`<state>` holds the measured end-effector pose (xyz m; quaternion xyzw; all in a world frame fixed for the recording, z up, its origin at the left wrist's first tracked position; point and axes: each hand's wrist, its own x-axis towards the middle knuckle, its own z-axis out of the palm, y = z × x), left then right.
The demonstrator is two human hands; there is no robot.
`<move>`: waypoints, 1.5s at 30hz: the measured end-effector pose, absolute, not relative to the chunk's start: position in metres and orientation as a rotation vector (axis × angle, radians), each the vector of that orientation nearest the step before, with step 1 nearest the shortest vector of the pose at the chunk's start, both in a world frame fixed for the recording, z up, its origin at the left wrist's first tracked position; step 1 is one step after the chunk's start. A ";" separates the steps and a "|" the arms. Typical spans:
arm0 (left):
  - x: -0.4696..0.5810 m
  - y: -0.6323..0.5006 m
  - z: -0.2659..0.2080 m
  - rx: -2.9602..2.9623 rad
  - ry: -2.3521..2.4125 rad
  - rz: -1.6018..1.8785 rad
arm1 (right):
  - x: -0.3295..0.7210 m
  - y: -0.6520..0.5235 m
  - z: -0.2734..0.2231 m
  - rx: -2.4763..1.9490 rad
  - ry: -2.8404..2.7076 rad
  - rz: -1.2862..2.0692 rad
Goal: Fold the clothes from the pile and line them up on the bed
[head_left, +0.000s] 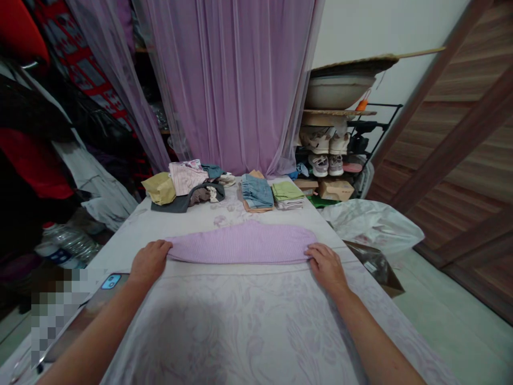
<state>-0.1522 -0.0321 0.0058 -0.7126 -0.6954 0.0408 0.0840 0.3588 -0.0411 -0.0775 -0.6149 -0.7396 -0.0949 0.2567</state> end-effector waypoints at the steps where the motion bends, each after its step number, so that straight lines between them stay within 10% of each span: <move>1: -0.155 -0.033 0.004 -2.135 -2.048 0.085 | 0.359 -0.041 -0.079 -1.667 -2.000 -0.252; 15: -0.099 -0.027 0.017 -2.328 -2.085 -0.013 | 0.325 -0.051 -0.068 -1.577 -1.988 -0.221; 25: 0.029 -0.025 -0.061 -2.898 -1.507 -0.375 | 0.295 -0.060 -0.064 -1.357 -2.161 -0.026; 45: 0.029 -0.027 -0.069 -2.804 -1.494 -0.394 | 0.369 -0.029 -0.061 -2.069 -1.493 0.109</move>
